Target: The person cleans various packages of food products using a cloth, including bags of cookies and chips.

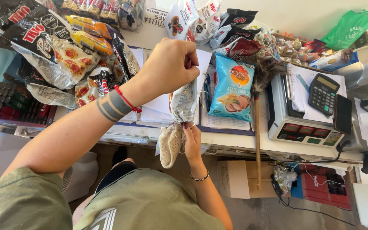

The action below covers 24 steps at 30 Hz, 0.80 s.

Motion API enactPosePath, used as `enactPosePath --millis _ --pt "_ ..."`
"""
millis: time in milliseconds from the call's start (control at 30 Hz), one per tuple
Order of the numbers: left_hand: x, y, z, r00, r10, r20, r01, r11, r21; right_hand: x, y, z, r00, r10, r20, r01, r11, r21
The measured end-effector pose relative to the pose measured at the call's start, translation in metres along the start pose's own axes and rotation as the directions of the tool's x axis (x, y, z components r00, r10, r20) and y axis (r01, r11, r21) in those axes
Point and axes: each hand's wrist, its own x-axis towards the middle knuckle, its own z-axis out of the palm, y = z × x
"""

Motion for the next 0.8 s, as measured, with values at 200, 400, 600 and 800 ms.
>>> enactPosePath --millis 200,400,600,800 --pt "-0.006 0.011 -0.001 0.996 -0.026 0.082 0.033 0.996 -0.086 0.004 -0.024 0.015 0.986 0.113 -0.124 -0.127 0.985 -0.115" --pt "-0.007 0.005 0.003 1.000 0.012 0.023 -0.011 0.998 -0.069 0.009 -0.028 0.009 0.967 0.144 -0.211 -0.190 0.957 -0.217" --pt "-0.007 -0.007 0.010 0.994 -0.039 0.100 0.044 0.998 -0.042 0.015 0.027 -0.021 0.965 0.109 -0.241 -0.193 0.912 -0.363" --pt "-0.004 -0.023 0.004 0.986 0.049 0.160 -0.069 0.990 0.124 0.017 0.020 -0.024 0.974 -0.146 -0.172 -0.047 0.615 -0.787"
